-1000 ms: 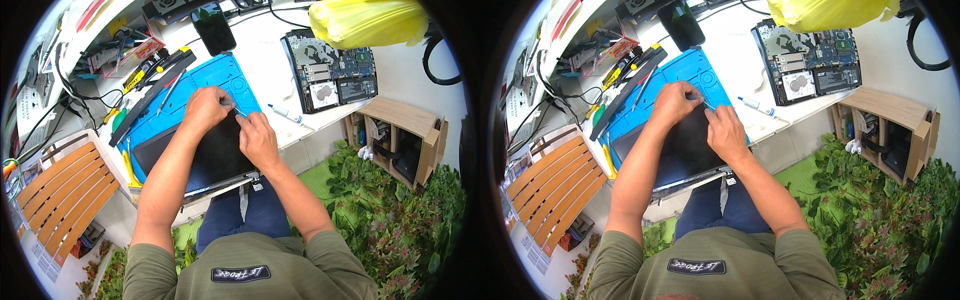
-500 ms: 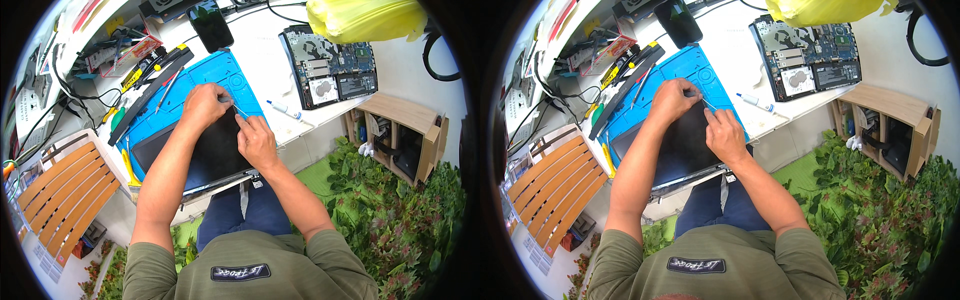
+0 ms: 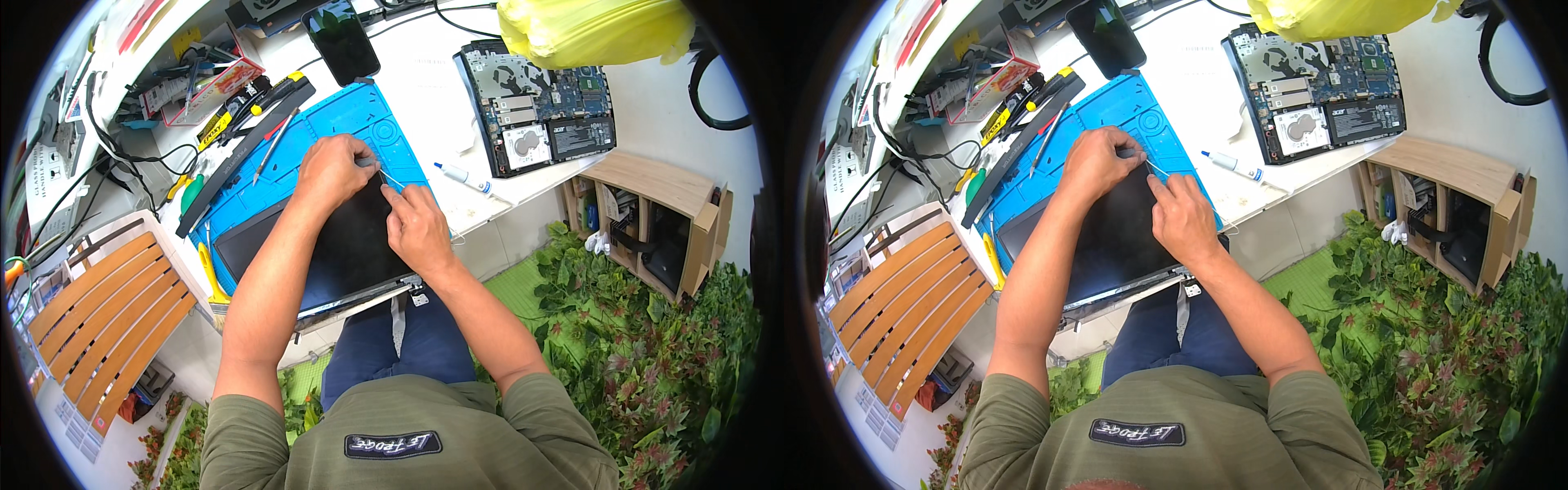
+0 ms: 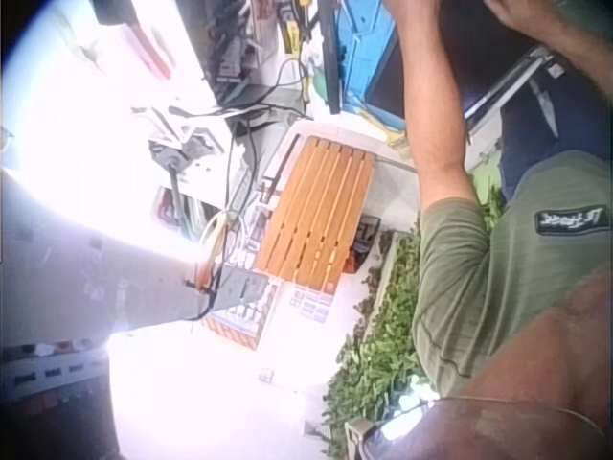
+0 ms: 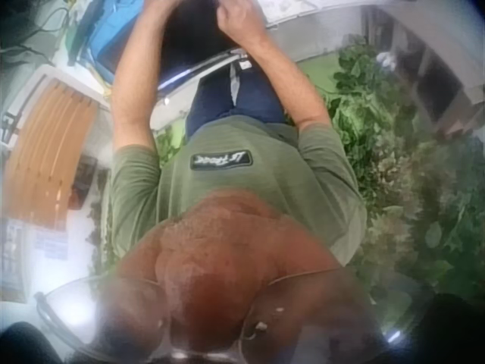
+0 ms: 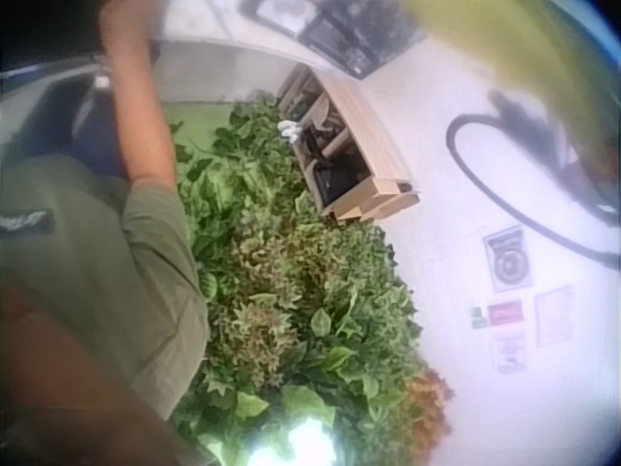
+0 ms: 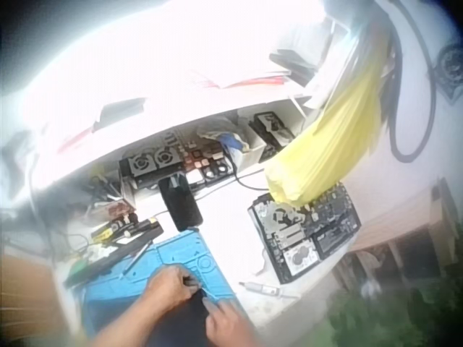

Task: The person works on a laptop screen assembly on a blue repair mat, peeling and applying thin adhesive strips along the bezel edges and adjusting the display cables by hand.

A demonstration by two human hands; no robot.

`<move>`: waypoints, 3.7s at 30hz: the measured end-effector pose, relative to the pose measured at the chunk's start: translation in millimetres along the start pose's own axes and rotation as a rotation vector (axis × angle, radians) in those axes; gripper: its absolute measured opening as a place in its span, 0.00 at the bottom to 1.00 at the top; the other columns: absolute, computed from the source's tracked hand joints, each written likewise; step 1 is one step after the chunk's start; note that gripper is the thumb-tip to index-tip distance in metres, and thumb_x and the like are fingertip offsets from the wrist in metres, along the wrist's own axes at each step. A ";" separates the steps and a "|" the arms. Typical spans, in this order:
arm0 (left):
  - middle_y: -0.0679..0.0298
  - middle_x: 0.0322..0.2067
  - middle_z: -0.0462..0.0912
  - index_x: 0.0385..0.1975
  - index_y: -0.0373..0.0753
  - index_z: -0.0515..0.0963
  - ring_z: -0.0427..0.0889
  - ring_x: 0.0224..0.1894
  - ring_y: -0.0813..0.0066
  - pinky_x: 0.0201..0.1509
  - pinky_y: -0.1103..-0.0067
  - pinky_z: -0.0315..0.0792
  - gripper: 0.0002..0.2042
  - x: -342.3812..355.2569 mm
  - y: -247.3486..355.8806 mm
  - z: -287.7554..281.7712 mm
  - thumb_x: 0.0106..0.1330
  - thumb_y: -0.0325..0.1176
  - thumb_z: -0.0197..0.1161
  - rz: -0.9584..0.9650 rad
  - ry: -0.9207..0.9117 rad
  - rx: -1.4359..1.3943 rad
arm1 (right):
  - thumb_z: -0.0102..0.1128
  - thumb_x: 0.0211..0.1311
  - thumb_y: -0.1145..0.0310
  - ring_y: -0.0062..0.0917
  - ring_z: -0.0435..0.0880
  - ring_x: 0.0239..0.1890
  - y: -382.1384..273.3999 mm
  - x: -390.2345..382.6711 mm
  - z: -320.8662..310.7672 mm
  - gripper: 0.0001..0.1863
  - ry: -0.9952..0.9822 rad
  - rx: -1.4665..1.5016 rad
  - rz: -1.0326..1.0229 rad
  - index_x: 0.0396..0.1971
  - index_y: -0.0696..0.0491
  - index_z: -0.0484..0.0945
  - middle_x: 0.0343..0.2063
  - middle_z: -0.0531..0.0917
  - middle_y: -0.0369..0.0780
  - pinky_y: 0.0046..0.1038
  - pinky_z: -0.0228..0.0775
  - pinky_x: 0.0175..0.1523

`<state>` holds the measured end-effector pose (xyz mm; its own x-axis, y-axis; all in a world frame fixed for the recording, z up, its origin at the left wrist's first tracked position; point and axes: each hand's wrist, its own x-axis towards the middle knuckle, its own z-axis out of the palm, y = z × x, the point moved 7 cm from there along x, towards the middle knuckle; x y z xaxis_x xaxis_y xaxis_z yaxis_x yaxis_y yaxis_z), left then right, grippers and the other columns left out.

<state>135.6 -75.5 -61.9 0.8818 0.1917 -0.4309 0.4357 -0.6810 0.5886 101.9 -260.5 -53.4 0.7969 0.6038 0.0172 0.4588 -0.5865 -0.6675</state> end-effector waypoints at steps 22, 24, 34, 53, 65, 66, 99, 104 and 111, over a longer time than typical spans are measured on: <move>0.52 0.42 0.94 0.39 0.37 0.94 0.92 0.45 0.50 0.53 0.62 0.83 0.13 0.4 -0.4 1.0 0.62 0.40 0.81 -0.011 -0.005 0.006 | 0.64 0.62 0.82 0.47 0.82 0.49 3.4 3.0 1.8 0.29 -0.082 0.041 0.078 0.65 0.57 0.83 0.44 0.83 0.47 0.48 0.79 0.57; 0.53 0.42 0.94 0.39 0.37 0.94 0.92 0.45 0.50 0.53 0.62 0.83 0.13 0.2 -1.0 1.0 0.62 0.40 0.81 -0.012 -0.001 0.007 | 0.64 0.62 0.83 0.47 0.82 0.49 2.9 2.6 1.0 0.29 -0.071 0.044 0.068 0.65 0.57 0.83 0.44 0.83 0.47 0.47 0.79 0.56; 0.53 0.42 0.94 0.39 0.37 0.94 0.92 0.45 0.50 0.52 0.63 0.83 0.13 1.4 -2.9 2.5 0.62 0.40 0.81 0.000 0.006 -0.004 | 0.64 0.62 0.85 0.46 0.82 0.47 1.3 -3.2 -2.0 0.29 -0.002 0.078 0.061 0.65 0.56 0.83 0.42 0.83 0.46 0.46 0.79 0.53; 0.54 0.41 0.93 0.39 0.39 0.94 0.92 0.45 0.51 0.52 0.62 0.83 0.11 -1.3 1.0 2.2 0.63 0.38 0.80 0.031 0.015 0.013 | 0.66 0.62 0.79 0.48 0.83 0.49 -4.6 3.3 -3.5 0.28 -0.106 -0.086 -0.005 0.65 0.61 0.82 0.43 0.85 0.49 0.48 0.77 0.53; 0.55 0.41 0.92 0.40 0.41 0.94 0.92 0.45 0.53 0.53 0.63 0.83 0.10 -5.8 -0.3 2.4 0.62 0.35 0.79 0.111 0.051 0.025 | 0.67 0.66 0.76 0.46 0.84 0.49 -1.3 3.8 -4.7 0.27 -0.100 -0.066 0.006 0.66 0.57 0.81 0.42 0.86 0.48 0.48 0.77 0.52; 0.55 0.42 0.92 0.40 0.41 0.94 0.92 0.45 0.53 0.53 0.63 0.83 0.10 -6.0 -0.4 2.8 0.62 0.35 0.79 0.110 0.048 0.021 | 0.67 0.66 0.76 0.46 0.84 0.49 -1.1 3.7 -5.0 0.27 -0.100 -0.066 0.008 0.66 0.57 0.81 0.42 0.86 0.47 0.48 0.77 0.52; 0.54 0.45 0.94 0.43 0.41 0.95 0.92 0.48 0.54 0.53 0.65 0.84 0.14 -1.1 3.9 -2.8 0.58 0.35 0.81 0.049 -0.040 0.021 | 0.62 0.62 0.76 0.41 0.77 0.60 -19.9 16.7 -7.7 0.23 -0.137 -0.213 -0.207 0.56 0.70 0.84 0.64 0.83 0.49 0.40 0.69 0.61; 0.55 0.45 0.93 0.48 0.38 0.93 0.92 0.47 0.59 0.55 0.68 0.84 0.19 -4.6 -0.1 -5.6 0.55 0.32 0.84 0.144 -0.125 -0.048 | 0.61 0.63 0.76 0.42 0.78 0.60 -20.5 17.3 -6.7 0.22 -0.164 -0.209 -0.195 0.56 0.70 0.84 0.65 0.82 0.50 0.40 0.69 0.61; 0.57 0.44 0.93 0.49 0.37 0.93 0.91 0.47 0.63 0.56 0.71 0.84 0.16 -4.2 -19.4 -15.5 0.60 0.27 0.83 0.078 -0.218 -0.272 | 0.61 0.62 0.77 0.42 0.79 0.59 -18.4 15.4 -6.1 0.24 -0.172 -0.189 -0.184 0.58 0.71 0.83 0.67 0.81 0.51 0.40 0.69 0.60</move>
<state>126.2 -52.1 -60.9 0.8677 -0.0292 -0.4963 0.4266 -0.4688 0.7734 108.1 -243.8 -36.3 0.6228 0.7823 -0.0124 0.6671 -0.5392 -0.5141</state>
